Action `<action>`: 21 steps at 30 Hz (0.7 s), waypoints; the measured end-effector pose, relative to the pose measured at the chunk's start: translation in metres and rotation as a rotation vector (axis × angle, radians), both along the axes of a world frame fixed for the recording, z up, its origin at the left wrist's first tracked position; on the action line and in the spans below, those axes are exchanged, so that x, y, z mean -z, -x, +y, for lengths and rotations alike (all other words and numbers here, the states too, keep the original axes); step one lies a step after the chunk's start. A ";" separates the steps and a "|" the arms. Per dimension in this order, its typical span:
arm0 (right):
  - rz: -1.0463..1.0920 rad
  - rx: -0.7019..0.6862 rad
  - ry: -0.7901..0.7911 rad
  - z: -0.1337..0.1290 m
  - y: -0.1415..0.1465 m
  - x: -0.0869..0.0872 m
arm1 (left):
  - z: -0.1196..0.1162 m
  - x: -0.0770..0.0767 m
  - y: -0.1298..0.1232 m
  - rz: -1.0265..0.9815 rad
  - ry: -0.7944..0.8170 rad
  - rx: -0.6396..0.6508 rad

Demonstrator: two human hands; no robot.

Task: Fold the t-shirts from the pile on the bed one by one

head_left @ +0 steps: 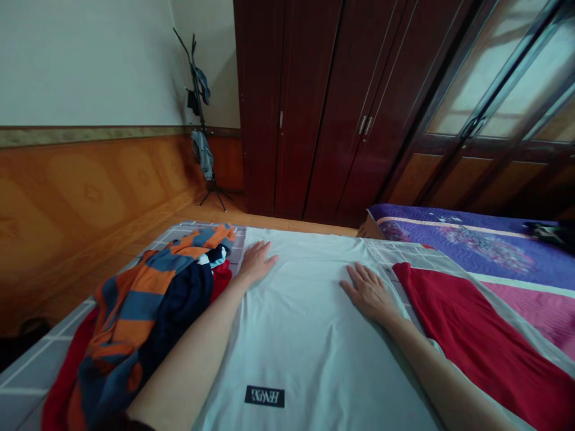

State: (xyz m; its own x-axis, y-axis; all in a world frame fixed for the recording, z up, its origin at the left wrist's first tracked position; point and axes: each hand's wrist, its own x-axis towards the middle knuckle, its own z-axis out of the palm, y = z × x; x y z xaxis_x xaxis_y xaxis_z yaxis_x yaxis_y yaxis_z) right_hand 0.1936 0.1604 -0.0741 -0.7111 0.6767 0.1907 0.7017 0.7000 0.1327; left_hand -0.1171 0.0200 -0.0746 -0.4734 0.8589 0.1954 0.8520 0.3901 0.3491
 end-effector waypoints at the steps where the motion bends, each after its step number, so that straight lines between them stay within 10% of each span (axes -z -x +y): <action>1: 0.007 0.043 -0.028 0.002 -0.003 0.002 | -0.002 -0.005 0.008 -0.011 -0.012 -0.021; 8: 0.013 0.000 -0.032 -0.001 -0.011 0.009 | -0.034 -0.030 0.055 -0.149 0.148 -0.165; 21: 0.027 -0.074 -0.059 0.011 -0.021 0.017 | -0.040 -0.033 0.045 -0.360 0.094 -0.170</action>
